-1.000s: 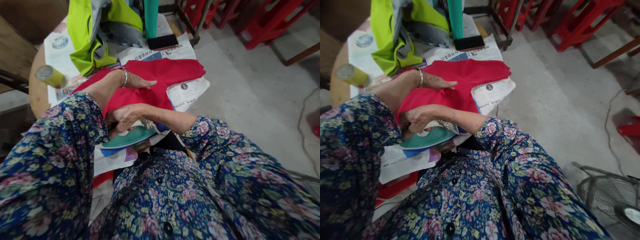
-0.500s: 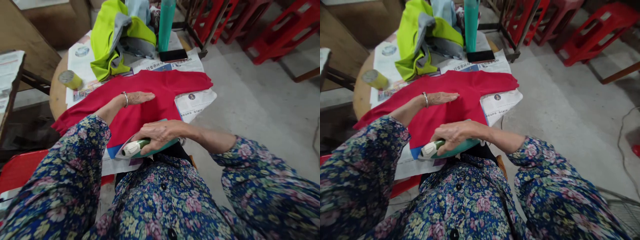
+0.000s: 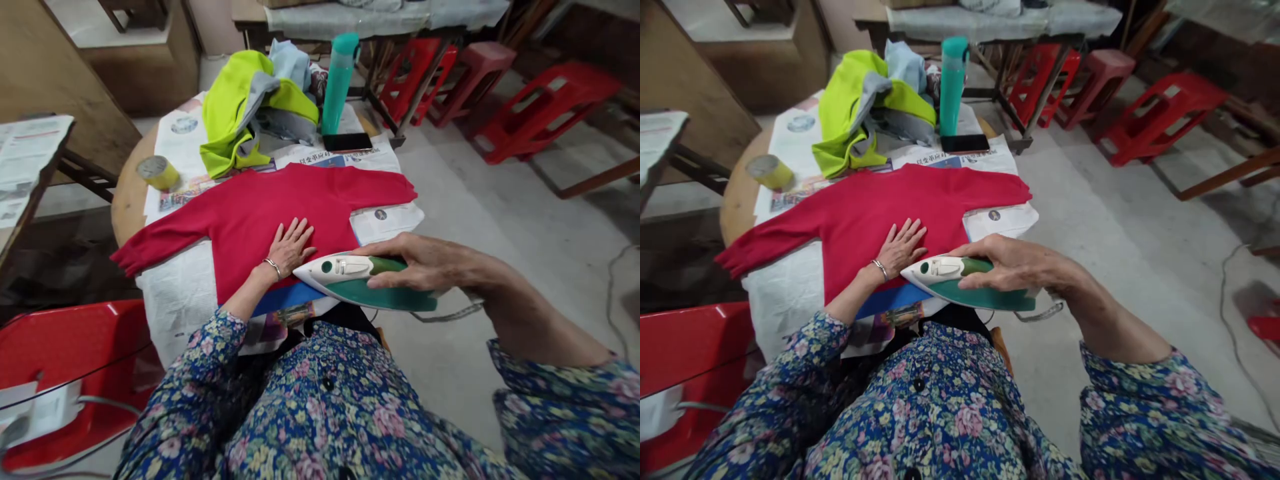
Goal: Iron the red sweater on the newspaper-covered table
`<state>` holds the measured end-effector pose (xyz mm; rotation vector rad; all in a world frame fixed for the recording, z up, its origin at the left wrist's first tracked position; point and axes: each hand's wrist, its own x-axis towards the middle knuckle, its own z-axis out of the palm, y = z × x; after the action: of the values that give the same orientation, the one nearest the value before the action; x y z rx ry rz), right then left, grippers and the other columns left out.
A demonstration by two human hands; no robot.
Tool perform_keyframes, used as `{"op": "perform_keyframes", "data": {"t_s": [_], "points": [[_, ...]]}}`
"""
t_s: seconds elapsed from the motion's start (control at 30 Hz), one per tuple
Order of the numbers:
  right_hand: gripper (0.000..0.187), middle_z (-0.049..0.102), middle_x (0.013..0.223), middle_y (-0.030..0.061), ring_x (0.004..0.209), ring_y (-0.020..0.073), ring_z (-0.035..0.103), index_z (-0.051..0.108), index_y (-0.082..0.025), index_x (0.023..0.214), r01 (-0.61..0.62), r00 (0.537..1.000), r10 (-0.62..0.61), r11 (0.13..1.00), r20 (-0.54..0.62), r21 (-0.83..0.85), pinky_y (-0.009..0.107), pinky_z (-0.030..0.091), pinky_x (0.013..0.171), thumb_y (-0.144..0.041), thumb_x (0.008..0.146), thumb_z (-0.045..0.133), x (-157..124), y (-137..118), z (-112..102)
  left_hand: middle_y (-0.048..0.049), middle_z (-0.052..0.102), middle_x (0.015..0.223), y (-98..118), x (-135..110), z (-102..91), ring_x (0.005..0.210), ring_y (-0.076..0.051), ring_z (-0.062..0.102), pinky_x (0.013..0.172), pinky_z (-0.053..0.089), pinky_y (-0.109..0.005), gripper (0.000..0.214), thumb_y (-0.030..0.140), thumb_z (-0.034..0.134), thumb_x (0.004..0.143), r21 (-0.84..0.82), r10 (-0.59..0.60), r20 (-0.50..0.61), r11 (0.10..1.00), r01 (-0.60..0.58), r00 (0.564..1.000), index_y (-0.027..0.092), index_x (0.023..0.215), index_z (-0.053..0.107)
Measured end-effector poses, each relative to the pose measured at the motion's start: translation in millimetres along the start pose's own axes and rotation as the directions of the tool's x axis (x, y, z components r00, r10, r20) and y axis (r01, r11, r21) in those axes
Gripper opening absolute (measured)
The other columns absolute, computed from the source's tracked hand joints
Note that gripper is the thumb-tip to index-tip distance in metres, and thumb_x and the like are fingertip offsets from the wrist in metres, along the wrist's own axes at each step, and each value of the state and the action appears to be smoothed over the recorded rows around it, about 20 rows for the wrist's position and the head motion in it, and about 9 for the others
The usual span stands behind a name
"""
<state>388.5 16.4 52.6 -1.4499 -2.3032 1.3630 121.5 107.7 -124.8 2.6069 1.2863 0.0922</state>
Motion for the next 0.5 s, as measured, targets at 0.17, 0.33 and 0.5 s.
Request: {"op": "perform_keyframes", "data": {"t_s": [0.17, 0.33, 0.5], "points": [[0.050, 0.083, 0.096, 0.0061, 0.071, 0.0195, 0.072, 0.082, -0.021, 0.137, -0.037, 0.990, 0.058, 0.987, -0.131, 0.159, 0.029, 0.059, 0.063, -0.043, 0.092, 0.080, 9.5, -5.5, 8.4, -0.0188, 0.044, 0.180, 0.5, -42.8, 7.8, 0.172, -0.034, 0.032, 0.140, 0.023, -0.063, 0.063, 0.036, 0.052, 0.109, 0.038, 0.081, -0.025, 0.996, -0.080, 0.996, 0.018, 0.170, 0.050], [0.031, 0.063, 0.064, -0.0051, 0.046, 0.0101, 0.052, 0.075, -0.017, 0.127, 0.056, 0.939, 0.145, 0.829, -0.310, 0.556, 0.021, 0.044, 0.045, -0.028, 0.099, 0.076, 57.4, -13.9, 30.6, -0.0207, 0.055, 0.172, 13.0, -99.0, 17.4, 0.168, -0.035, 0.041, 0.137, 0.032, -0.062, 0.057, 0.048, 0.057, 0.110, -0.020, 0.231, -0.135, 0.972, -0.236, 0.963, 0.016, 0.158, 0.063], [0.020, 0.058, 0.064, -0.0066, 0.052, 0.0145, 0.060, 0.064, -0.020, 0.120, 0.138, 0.877, 0.259, 0.672, -0.405, 0.728, 0.024, 0.054, 0.050, -0.021, 0.101, 0.070, 120.5, -29.4, 44.3, -0.0134, 0.082, 0.129, 19.6, -128.1, 16.7, 0.127, -0.027, 0.076, 0.115, 0.060, -0.046, 0.030, 0.038, 0.054, 0.109, -0.468, -0.008, -0.349, 0.868, -0.168, 0.937, 0.023, 0.120, 0.078]]}}
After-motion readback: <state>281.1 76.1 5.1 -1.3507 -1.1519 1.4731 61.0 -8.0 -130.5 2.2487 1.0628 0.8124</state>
